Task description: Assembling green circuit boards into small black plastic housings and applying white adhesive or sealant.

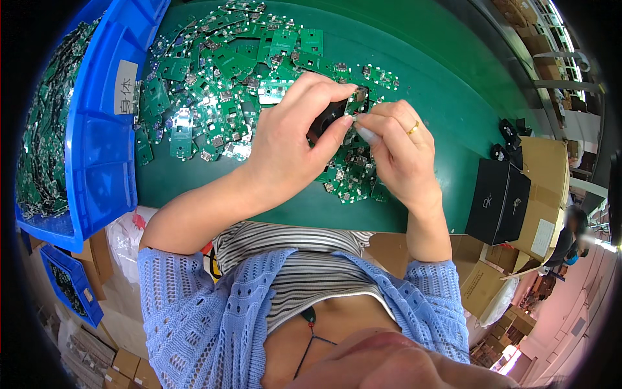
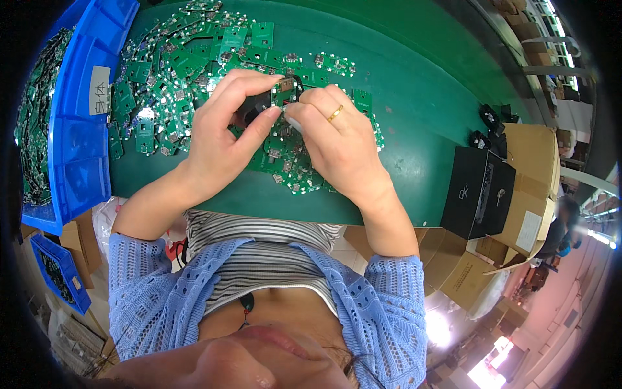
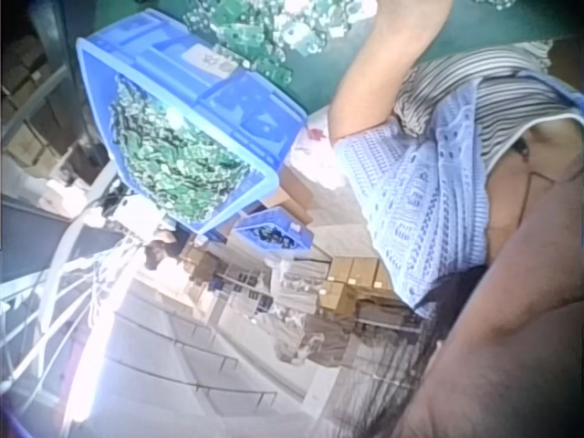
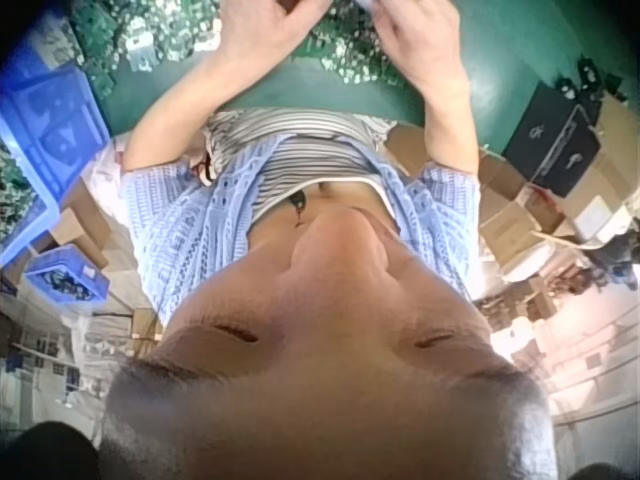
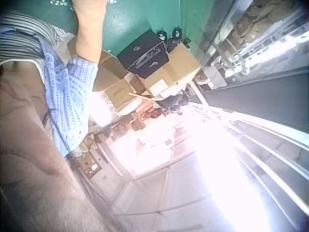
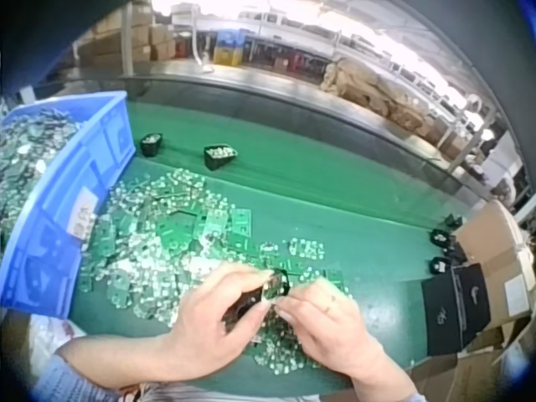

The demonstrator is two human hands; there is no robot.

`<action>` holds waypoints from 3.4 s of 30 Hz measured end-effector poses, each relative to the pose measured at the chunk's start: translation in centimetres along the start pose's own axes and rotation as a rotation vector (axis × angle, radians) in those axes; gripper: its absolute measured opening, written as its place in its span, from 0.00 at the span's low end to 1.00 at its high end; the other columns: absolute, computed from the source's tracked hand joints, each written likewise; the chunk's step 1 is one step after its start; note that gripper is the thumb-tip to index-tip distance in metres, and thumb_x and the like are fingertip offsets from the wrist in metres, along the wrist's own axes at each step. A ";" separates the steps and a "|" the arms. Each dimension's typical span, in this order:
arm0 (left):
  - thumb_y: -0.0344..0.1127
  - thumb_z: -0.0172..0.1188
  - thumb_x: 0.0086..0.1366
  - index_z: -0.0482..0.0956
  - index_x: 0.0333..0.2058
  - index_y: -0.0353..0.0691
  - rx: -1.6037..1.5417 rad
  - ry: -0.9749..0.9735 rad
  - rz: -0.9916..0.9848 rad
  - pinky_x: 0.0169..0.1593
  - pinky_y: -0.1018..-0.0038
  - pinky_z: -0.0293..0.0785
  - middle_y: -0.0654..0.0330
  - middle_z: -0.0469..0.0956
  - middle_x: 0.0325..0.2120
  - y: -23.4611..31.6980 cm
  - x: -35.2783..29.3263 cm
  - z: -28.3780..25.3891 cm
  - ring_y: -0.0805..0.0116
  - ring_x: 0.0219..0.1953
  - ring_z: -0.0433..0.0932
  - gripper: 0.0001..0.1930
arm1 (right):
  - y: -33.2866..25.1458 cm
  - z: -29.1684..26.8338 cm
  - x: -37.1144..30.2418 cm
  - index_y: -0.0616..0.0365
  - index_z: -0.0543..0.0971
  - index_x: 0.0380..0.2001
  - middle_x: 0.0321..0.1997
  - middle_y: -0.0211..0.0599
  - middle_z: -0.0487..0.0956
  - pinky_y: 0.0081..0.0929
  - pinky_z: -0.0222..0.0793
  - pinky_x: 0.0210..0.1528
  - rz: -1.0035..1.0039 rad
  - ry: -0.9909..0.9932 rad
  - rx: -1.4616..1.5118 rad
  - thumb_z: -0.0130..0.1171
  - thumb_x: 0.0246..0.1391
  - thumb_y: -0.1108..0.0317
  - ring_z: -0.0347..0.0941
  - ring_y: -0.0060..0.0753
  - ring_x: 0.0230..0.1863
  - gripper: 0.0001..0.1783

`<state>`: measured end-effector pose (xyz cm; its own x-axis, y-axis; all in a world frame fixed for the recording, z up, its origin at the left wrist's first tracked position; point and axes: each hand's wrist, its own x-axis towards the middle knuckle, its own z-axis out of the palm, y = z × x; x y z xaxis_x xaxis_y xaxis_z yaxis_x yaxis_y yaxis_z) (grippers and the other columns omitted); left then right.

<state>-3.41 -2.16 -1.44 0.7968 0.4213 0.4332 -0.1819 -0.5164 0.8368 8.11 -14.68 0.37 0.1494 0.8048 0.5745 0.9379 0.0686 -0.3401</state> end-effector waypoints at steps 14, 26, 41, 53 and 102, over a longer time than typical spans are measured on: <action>0.28 0.55 0.58 0.68 0.42 0.37 -0.559 0.048 -0.356 0.26 0.82 0.72 0.63 0.72 0.31 -1.5 0.2 1.4 0.79 0.28 0.72 0.13 | 0.4 0.6 0.0 0.59 0.72 0.34 0.31 0.35 0.69 0.19 0.63 0.25 0.376 0.079 0.415 0.54 0.42 0.82 0.66 0.24 0.28 0.13; 0.29 0.54 0.59 0.66 0.45 0.37 -0.620 0.023 -0.413 0.31 0.84 0.71 0.64 0.71 0.30 -0.5 0.1 0.6 0.81 0.29 0.70 0.15 | 3.5 0.7 -1.4 0.57 0.67 0.43 0.34 0.31 0.66 0.18 0.57 0.24 0.728 0.031 1.797 0.43 0.51 0.39 0.60 0.23 0.26 0.31; 0.30 0.55 0.59 0.66 0.45 0.36 -0.608 0.044 -0.389 0.30 0.85 0.69 0.64 0.69 0.31 -0.2 0.1 0.4 0.82 0.29 0.69 0.15 | 2.1 0.6 -1.4 0.59 0.69 0.36 0.30 0.29 0.69 0.14 0.59 0.24 0.754 0.148 1.081 0.50 0.56 0.62 0.63 0.18 0.25 0.11; 0.28 0.46 0.62 0.60 0.52 0.34 -0.592 -0.026 -0.214 0.48 0.77 0.66 0.58 0.68 0.45 -0.9 -0.1 1.2 0.72 0.46 0.68 0.19 | -0.7 0.7 -0.7 0.60 0.60 0.47 0.32 0.34 0.70 0.13 0.66 0.26 0.760 0.121 0.862 0.53 0.47 0.82 0.68 0.17 0.28 0.23; 0.32 0.50 0.62 0.62 0.42 0.36 -0.815 -0.160 -0.609 0.37 0.78 0.72 0.60 0.71 0.36 -0.6 0.2 0.2 0.75 0.36 0.72 0.11 | -0.1 0.1 -0.7 0.53 0.75 0.27 0.23 0.29 0.72 0.23 0.60 0.19 -0.098 0.155 -0.188 0.61 0.34 0.73 0.69 0.29 0.23 0.11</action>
<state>-3.01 -1.95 -1.96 0.9411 0.3075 -0.1405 -0.0093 0.4391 0.8984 7.86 -15.24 -0.05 0.0874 0.6988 0.7099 0.9898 0.0194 -0.1410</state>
